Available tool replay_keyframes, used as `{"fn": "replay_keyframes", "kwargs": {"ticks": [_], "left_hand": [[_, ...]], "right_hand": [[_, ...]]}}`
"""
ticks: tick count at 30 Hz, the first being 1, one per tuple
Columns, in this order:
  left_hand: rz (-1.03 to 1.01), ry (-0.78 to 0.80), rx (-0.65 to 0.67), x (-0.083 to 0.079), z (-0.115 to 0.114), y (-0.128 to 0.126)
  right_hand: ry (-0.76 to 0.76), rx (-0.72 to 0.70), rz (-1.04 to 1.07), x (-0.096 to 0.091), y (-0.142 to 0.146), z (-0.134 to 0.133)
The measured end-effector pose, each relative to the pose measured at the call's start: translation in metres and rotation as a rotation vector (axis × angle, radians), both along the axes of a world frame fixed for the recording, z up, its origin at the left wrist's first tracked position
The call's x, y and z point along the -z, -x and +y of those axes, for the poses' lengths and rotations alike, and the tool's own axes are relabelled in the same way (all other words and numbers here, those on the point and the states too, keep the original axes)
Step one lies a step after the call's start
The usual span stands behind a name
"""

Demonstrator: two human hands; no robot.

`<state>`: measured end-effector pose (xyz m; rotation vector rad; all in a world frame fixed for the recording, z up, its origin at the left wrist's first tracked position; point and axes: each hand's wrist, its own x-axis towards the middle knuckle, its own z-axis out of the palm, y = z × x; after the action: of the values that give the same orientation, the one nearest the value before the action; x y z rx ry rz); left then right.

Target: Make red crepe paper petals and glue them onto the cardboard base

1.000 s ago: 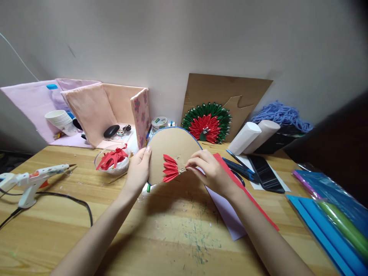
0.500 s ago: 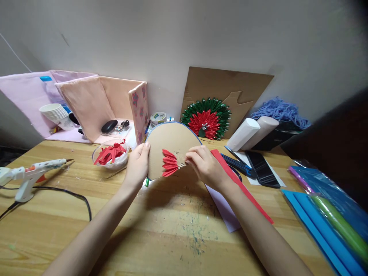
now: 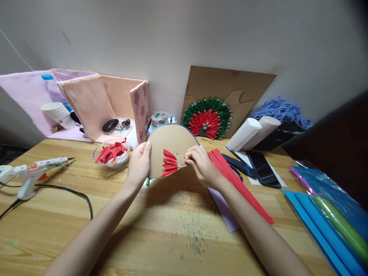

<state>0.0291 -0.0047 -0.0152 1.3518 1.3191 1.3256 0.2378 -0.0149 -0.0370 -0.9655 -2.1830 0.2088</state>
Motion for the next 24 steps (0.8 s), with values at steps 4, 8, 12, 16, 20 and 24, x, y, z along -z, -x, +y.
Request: {"fn": "replay_keyframes", "kwargs": {"ticks": [4, 8, 12, 16, 20, 24], "left_hand": [[0.002, -0.017, 0.0, -0.0006, -0.0005, -0.0008], [0.023, -0.039, -0.009, 0.0001, 0.0003, -0.0007], [0.029, -0.027, 0.002, 0.0016, 0.001, -0.0004], [0.062, -0.042, -0.019, 0.0017, 0.0016, 0.0], [0.073, -0.029, -0.044, 0.003, 0.003, 0.0012], [0.07, -0.029, -0.042, 0.0059, 0.0047, 0.0018]], "right_hand": [[0.061, -0.009, 0.044, 0.0029, 0.0005, 0.0012], [0.124, -0.014, 0.088, 0.0059, 0.0005, 0.0023], [0.176, -0.029, 0.129, 0.0092, 0.0008, 0.0037], [0.241, -0.045, 0.21, 0.0088, -0.0002, 0.0039], [0.278, -0.048, 0.297, 0.0047, -0.0009, 0.0023], [0.378, -0.046, 0.459, 0.0042, 0.002, 0.0005]]}}
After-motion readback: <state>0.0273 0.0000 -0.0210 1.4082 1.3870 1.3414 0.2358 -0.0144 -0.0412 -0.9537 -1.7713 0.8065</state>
